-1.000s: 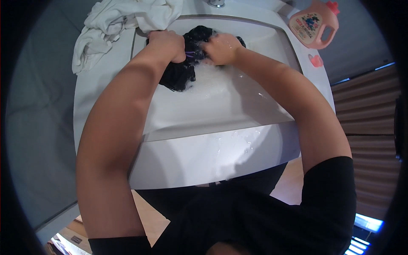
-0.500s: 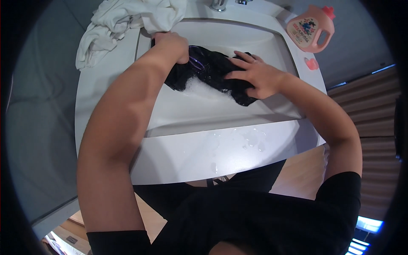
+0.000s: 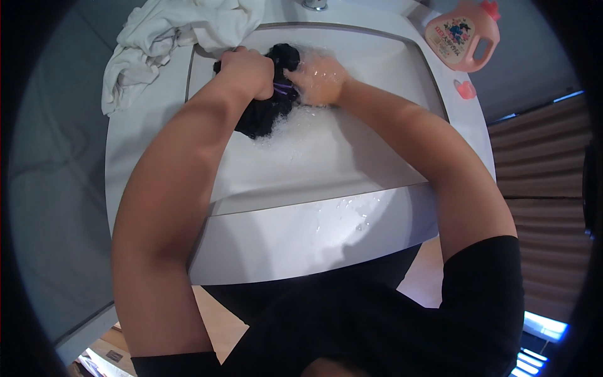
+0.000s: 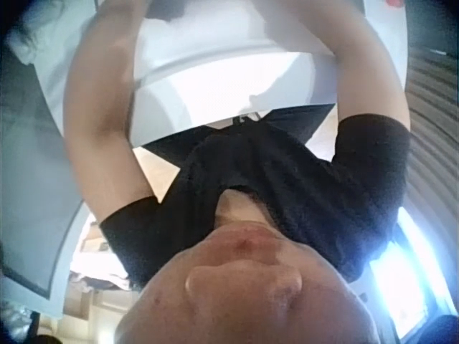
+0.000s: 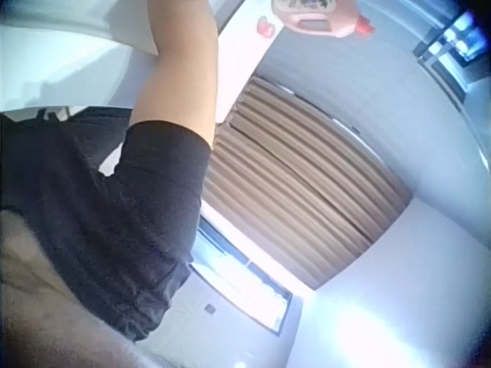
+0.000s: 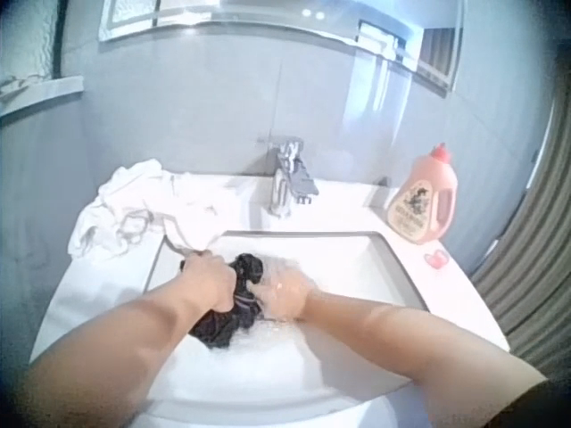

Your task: The person washes a black garment by hand in a sink with soapy water, scrubbing and squeezing the fabric repeatedly.

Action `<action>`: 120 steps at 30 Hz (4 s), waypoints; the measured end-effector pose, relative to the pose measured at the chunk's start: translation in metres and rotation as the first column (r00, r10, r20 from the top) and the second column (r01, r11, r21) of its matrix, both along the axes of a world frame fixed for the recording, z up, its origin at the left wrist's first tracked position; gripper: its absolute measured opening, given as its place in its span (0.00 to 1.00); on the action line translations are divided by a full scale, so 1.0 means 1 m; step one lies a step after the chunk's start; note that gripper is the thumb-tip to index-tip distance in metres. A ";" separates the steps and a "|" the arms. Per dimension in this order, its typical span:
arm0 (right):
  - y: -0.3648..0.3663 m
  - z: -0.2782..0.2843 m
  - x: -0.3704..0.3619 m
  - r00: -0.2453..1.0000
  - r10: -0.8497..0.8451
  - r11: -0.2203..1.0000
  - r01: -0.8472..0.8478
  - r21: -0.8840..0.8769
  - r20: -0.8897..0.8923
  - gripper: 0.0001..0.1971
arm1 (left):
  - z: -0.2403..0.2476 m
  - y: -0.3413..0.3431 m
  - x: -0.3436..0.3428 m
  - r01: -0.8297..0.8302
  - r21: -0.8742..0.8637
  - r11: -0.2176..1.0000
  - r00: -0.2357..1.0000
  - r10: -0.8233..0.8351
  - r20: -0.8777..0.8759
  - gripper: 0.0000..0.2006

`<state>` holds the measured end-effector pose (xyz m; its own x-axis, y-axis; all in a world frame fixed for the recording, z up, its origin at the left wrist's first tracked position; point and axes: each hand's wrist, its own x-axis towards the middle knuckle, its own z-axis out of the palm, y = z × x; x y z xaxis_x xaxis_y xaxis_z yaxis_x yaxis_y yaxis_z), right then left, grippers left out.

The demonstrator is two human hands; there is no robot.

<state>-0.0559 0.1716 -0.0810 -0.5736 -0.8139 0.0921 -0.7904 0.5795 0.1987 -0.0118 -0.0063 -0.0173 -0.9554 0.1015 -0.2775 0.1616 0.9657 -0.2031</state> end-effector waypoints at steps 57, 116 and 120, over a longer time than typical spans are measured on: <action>0.052 0.024 0.051 0.880 0.416 0.904 -0.427 0.000 0.231 0.35 | -0.006 -0.006 -0.013 0.255 0.268 0.929 0.929 -0.312 0.198 0.34; 0.068 0.081 0.050 0.794 0.188 0.975 -0.077 -0.211 0.578 0.25 | 0.000 -0.010 -0.013 0.086 0.094 0.992 0.989 -0.096 0.111 0.37; 0.082 0.061 0.064 0.897 0.285 0.958 -0.281 -0.064 0.337 0.34 | 0.000 -0.010 -0.011 0.096 0.096 0.991 0.989 -0.106 0.105 0.39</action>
<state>0.0076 0.2538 -0.0204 -0.3177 -0.9466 -0.0550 -0.9395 0.3221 -0.1165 -0.0231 -0.0160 -0.0169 -0.9034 0.2252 -0.3649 0.2755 0.9569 -0.0916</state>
